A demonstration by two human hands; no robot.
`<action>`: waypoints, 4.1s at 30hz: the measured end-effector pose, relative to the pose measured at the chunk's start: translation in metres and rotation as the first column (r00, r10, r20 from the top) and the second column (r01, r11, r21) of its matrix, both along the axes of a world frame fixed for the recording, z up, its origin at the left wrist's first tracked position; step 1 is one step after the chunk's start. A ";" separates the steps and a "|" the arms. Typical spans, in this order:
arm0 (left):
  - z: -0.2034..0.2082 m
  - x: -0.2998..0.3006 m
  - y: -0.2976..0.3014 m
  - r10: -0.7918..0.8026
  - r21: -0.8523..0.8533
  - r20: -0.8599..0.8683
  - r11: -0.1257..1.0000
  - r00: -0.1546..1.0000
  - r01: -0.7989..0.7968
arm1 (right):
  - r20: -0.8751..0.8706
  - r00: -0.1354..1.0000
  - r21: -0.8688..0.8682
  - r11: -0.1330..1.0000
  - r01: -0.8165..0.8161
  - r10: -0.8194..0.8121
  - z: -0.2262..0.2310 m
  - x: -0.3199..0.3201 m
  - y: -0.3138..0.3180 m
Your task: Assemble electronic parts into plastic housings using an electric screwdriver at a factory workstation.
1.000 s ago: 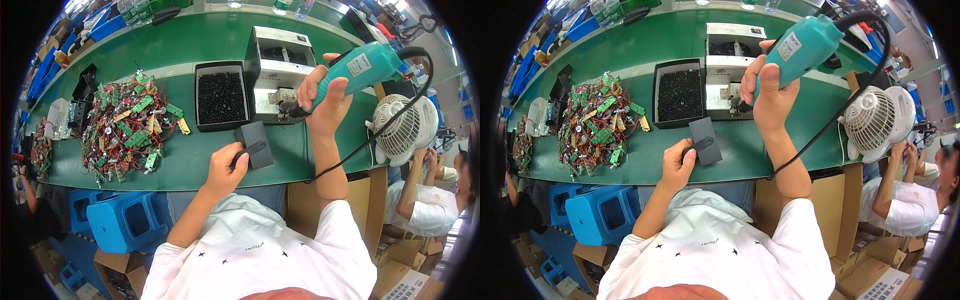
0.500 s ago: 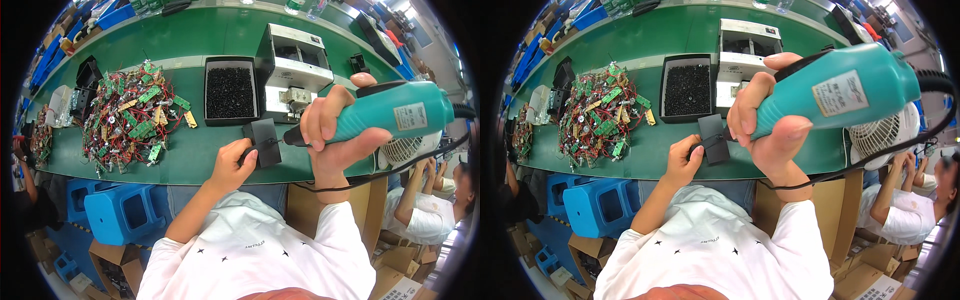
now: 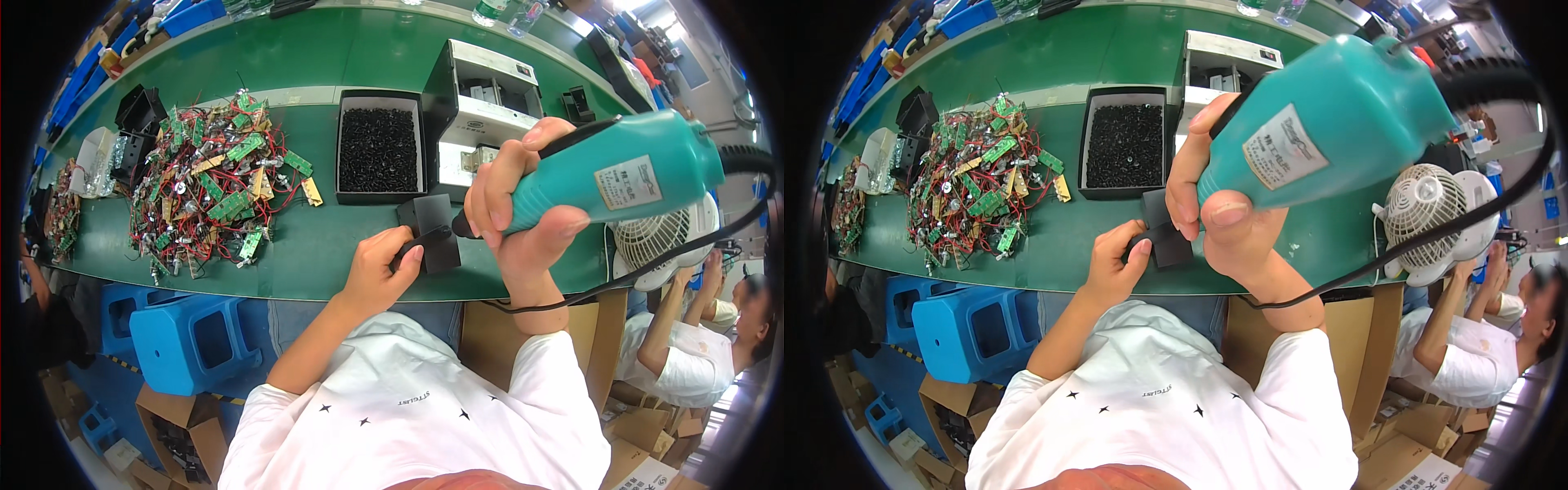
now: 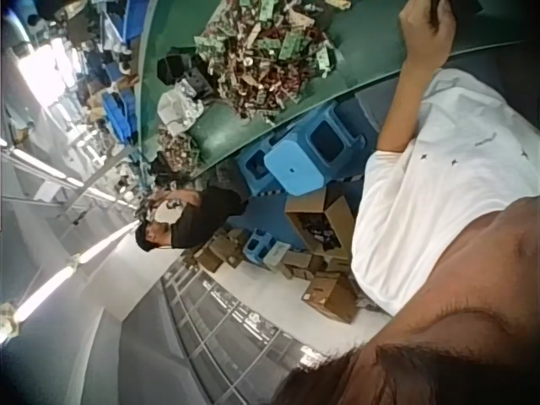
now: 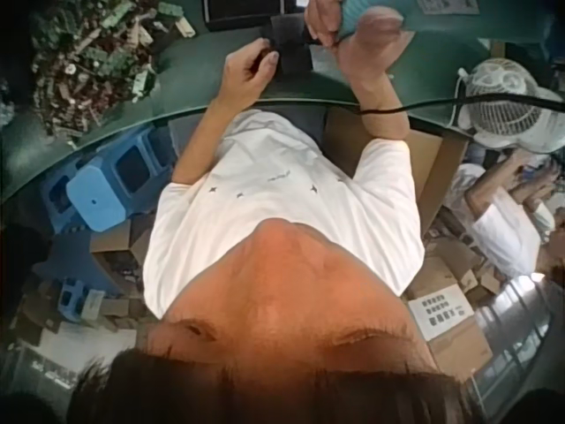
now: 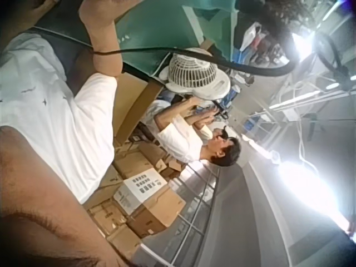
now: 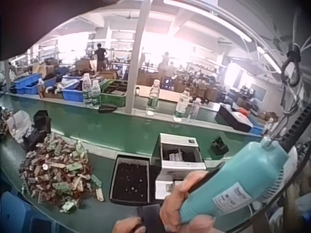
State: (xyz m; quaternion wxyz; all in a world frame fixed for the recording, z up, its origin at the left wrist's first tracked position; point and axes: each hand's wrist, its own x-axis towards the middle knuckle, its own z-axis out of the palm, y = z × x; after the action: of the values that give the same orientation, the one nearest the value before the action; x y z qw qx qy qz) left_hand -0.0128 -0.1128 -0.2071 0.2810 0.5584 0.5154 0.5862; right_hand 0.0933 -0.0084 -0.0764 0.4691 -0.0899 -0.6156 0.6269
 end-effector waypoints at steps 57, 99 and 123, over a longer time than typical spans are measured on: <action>0.156 0.092 0.361 -0.512 -0.531 -0.845 0.836 -0.153 0.139 | -0.257 0.943 0.044 0.972 0.230 -0.211 -0.010 0.142 -0.033; 0.101 -0.023 0.002 0.299 0.474 -0.088 0.852 0.950 -0.224 | 0.133 0.956 -0.007 0.964 0.264 -0.261 0.007 0.020 -0.035; 0.029 -0.013 -0.007 -0.071 -0.017 0.261 0.997 0.963 0.078 | -0.192 0.947 0.089 0.957 0.277 -0.256 0.001 0.034 0.024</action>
State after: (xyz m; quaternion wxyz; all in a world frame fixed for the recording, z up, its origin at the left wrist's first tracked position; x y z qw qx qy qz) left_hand -0.0259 -0.1198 -0.1786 0.3757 0.4917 0.4606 0.6364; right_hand 0.1272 0.0156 -0.0754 0.6073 -0.0886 -0.5881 0.5268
